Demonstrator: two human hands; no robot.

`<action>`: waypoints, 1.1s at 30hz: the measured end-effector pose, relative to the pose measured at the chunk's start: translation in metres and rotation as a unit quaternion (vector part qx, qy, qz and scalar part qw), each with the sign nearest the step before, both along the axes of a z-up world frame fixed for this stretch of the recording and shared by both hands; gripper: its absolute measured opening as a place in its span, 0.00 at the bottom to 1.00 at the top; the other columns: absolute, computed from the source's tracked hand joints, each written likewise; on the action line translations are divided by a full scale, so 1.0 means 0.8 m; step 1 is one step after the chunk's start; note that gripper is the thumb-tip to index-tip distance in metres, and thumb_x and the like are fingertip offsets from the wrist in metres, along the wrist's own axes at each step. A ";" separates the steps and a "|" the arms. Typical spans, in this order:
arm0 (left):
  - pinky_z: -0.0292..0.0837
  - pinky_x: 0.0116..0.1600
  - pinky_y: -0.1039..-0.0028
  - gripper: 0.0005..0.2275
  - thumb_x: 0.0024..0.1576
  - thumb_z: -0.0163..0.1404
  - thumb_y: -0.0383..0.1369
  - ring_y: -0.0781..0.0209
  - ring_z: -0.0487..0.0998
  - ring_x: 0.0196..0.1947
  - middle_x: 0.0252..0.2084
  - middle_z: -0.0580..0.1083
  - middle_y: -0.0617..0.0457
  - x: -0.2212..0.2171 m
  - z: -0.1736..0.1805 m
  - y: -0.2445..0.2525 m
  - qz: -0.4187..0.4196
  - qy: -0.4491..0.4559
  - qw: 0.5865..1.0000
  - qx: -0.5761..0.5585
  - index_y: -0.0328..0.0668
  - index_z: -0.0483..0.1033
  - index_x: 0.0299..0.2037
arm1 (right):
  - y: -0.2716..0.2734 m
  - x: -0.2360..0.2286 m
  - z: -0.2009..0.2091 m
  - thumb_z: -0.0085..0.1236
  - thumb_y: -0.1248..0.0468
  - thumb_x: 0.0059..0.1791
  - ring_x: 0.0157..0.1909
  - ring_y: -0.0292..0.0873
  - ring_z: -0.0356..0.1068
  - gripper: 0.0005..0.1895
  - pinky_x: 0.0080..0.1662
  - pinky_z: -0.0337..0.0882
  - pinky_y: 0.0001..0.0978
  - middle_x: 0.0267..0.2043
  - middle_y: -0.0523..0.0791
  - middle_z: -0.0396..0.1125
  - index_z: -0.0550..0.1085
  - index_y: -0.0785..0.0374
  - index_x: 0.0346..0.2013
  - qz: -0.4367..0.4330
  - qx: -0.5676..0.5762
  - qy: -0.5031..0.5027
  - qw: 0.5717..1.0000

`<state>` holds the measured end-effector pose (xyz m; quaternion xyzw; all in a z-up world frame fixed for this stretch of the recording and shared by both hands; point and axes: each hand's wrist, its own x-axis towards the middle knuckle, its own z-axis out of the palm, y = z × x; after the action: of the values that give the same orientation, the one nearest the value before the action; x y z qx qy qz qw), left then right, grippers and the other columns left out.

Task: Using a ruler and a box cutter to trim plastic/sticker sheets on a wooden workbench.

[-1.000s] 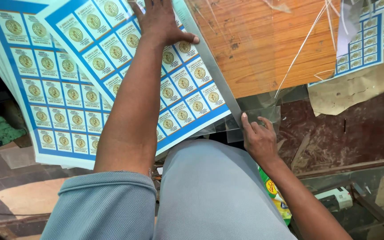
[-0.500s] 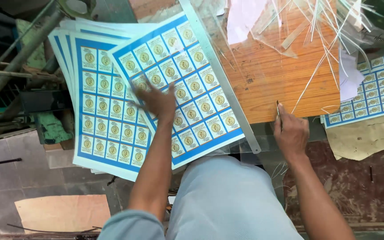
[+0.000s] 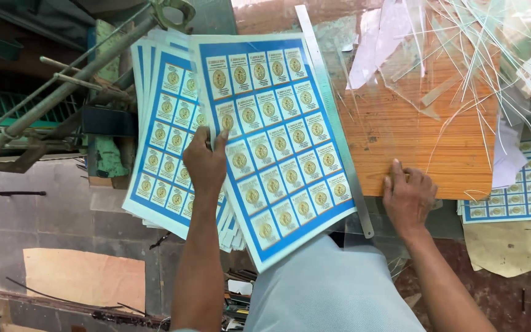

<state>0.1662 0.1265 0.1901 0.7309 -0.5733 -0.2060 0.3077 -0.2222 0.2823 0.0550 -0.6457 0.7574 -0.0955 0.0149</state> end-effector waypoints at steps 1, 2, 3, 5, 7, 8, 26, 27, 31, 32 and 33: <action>0.62 0.27 0.69 0.12 0.60 0.59 0.34 0.64 0.67 0.18 0.21 0.70 0.53 -0.008 0.026 0.013 -0.026 -0.017 0.999 -0.032 0.35 0.71 0.32 | -0.002 0.006 0.001 0.58 0.55 0.53 0.53 0.51 0.66 0.24 0.53 0.63 0.49 0.49 0.49 0.67 0.76 0.56 0.63 0.020 -0.006 -0.001 1.000; 0.60 0.26 0.69 0.13 0.62 0.59 0.33 0.64 0.65 0.18 0.19 0.67 0.52 -0.016 0.051 0.026 -0.052 -0.033 0.996 -0.065 0.35 0.69 0.30 | -0.005 0.011 0.002 0.58 0.53 0.53 0.54 0.51 0.65 0.24 0.54 0.62 0.49 0.50 0.49 0.67 0.75 0.56 0.62 0.040 -0.011 -0.001 0.999; 0.60 0.26 0.69 0.13 0.62 0.59 0.33 0.64 0.65 0.18 0.19 0.67 0.52 -0.017 0.060 0.039 -0.054 -0.034 0.996 -0.065 0.35 0.69 0.30 | -0.006 0.017 0.005 0.58 0.53 0.53 0.54 0.51 0.65 0.24 0.54 0.62 0.49 0.50 0.49 0.67 0.75 0.56 0.62 0.038 -0.012 -0.002 0.999; 0.55 0.25 0.72 0.15 0.62 0.59 0.32 0.68 0.61 0.19 0.18 0.64 0.54 -0.017 0.076 0.066 -0.042 -0.006 0.997 -0.064 0.35 0.66 0.29 | -0.006 0.029 0.009 0.57 0.51 0.53 0.52 0.51 0.65 0.23 0.53 0.61 0.50 0.49 0.48 0.67 0.76 0.56 0.61 0.051 0.002 -0.045 0.998; 0.54 0.25 0.74 0.15 0.62 0.59 0.32 0.70 0.60 0.20 0.18 0.64 0.56 -0.014 0.081 0.083 -0.028 0.017 0.997 -0.063 0.35 0.67 0.29 | -0.006 0.032 0.011 0.57 0.51 0.54 0.52 0.51 0.65 0.22 0.53 0.60 0.50 0.48 0.47 0.67 0.76 0.55 0.60 0.044 0.008 -0.053 0.998; 0.53 0.25 0.75 0.15 0.62 0.59 0.32 0.73 0.59 0.21 0.18 0.64 0.58 -0.012 0.083 0.092 -0.011 0.039 0.997 -0.062 0.36 0.67 0.29 | -0.005 0.033 0.011 0.56 0.51 0.54 0.51 0.50 0.65 0.21 0.53 0.60 0.50 0.47 0.46 0.67 0.76 0.55 0.59 0.039 0.014 -0.061 0.997; 0.76 0.31 0.73 0.20 0.59 0.56 0.28 0.63 0.80 0.33 0.46 0.78 0.50 0.094 -0.135 0.189 0.400 0.444 0.793 -0.122 0.39 0.70 0.62 | -0.002 0.050 0.002 0.69 0.53 0.45 0.52 0.52 0.70 0.17 0.50 0.68 0.48 0.43 0.48 0.71 0.76 0.59 0.40 -0.127 0.118 -0.184 0.968; 0.76 0.31 0.73 0.20 0.59 0.56 0.28 0.63 0.80 0.33 0.46 0.78 0.50 0.081 -0.160 0.216 0.400 0.445 0.792 -0.120 0.39 0.70 0.62 | -0.004 0.051 0.011 0.69 0.53 0.45 0.52 0.52 0.70 0.17 0.50 0.68 0.48 0.43 0.48 0.71 0.76 0.59 0.40 -0.128 0.119 -0.182 0.968; 0.76 0.34 0.73 0.15 0.60 0.53 0.27 0.65 0.77 0.33 0.40 0.76 0.55 0.034 -0.190 0.278 0.463 0.524 0.714 0.036 0.43 0.71 0.57 | -0.010 0.049 0.025 0.65 0.55 0.48 0.45 0.53 0.74 0.15 0.47 0.70 0.49 0.39 0.48 0.75 0.74 0.60 0.42 -0.162 0.202 -0.219 0.941; 0.84 0.40 0.73 0.14 0.61 0.52 0.27 0.65 0.78 0.34 0.39 0.74 0.56 0.026 -0.178 0.284 0.477 0.543 0.686 0.089 0.43 0.70 0.57 | -0.011 0.049 0.024 0.64 0.56 0.49 0.43 0.53 0.75 0.14 0.46 0.70 0.50 0.38 0.48 0.76 0.74 0.60 0.43 -0.157 0.207 -0.231 0.938; 0.84 0.40 0.73 0.14 0.61 0.52 0.27 0.65 0.78 0.34 0.39 0.74 0.56 0.026 -0.172 0.290 0.481 0.545 0.681 0.086 0.43 0.70 0.57 | -0.008 0.045 0.015 0.64 0.56 0.49 0.43 0.53 0.75 0.14 0.46 0.70 0.50 0.38 0.48 0.76 0.74 0.60 0.43 -0.152 0.208 -0.227 0.939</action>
<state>0.1870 0.3583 0.0521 0.6878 0.1466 -0.4403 0.5582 -0.1864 0.2762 0.0672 -0.4669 0.8258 -0.0813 0.3056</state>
